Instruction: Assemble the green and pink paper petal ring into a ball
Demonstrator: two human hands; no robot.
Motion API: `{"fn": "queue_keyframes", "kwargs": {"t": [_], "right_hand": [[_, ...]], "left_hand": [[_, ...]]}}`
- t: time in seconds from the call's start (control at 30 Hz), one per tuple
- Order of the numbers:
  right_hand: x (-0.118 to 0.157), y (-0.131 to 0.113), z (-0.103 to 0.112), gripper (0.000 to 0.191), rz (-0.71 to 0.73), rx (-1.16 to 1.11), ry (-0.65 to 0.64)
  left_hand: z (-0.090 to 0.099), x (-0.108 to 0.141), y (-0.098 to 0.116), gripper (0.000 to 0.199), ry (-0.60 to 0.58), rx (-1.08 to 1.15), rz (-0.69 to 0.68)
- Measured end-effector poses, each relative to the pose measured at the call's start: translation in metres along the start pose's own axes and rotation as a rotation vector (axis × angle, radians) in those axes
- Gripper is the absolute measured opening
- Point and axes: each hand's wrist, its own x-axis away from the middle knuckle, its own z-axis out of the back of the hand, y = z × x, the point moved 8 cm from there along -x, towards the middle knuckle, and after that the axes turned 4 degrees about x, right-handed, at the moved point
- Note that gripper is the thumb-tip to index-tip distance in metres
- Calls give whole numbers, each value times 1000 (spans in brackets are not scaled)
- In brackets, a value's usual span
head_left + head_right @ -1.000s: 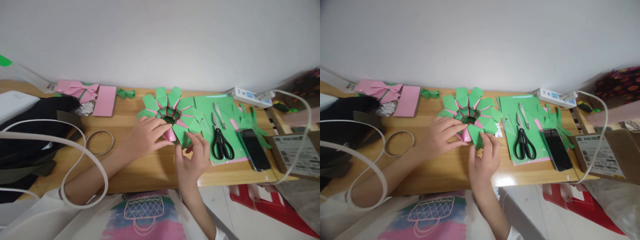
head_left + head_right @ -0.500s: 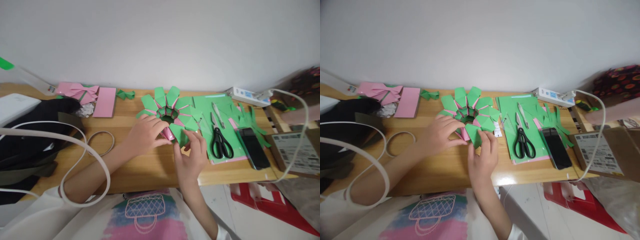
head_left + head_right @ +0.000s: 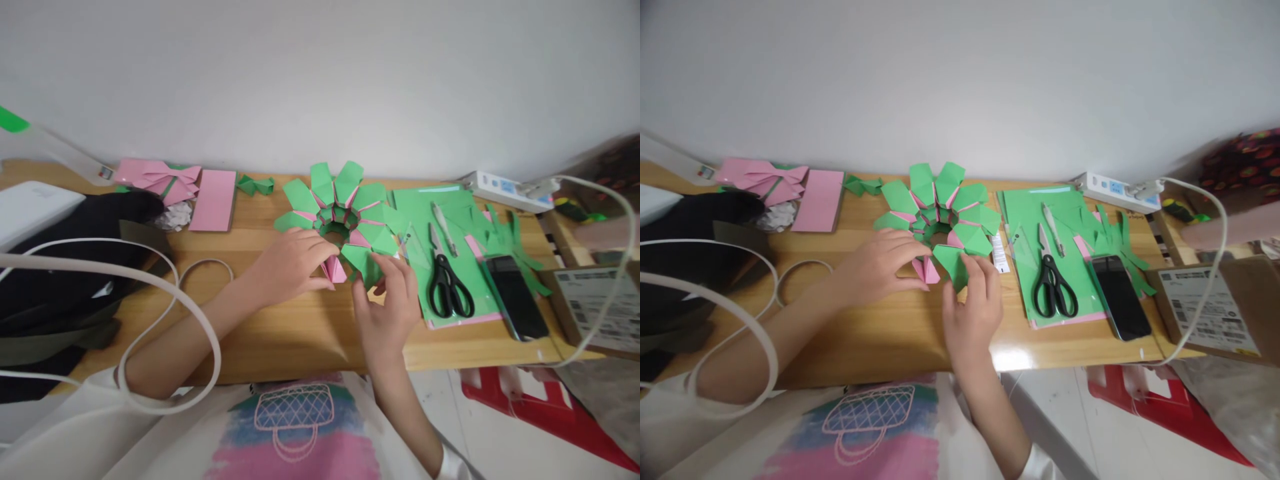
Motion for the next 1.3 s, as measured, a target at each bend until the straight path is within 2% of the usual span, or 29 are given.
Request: {"fn": "queue_keyframes", "kwargs": {"t": [0.2,0.4,0.6,0.67,0.77,0.97,1.3], "right_hand": [[1,1,0,26,15,-13,5],[-2,0,1,27,34,-13,11],[-22,-14,23,28,104,41,-64],[-27,-17,29,27,117,55,-113],[-27,-17,30,27,126,75,-154],[-20,-13,19,28,127,61,-133],[-27,-9,27,25,124,100,-108]], "left_hand": [[1,3,2,20,-21,3,-38],[5,1,3,18,37,-11,-9],[22,3,16,22,140,67,103],[26,5,21,23,139,116,134],[25,7,25,20,104,133,131],[18,10,19,26,177,85,78],[16,-1,29,31,237,1,67]]}}
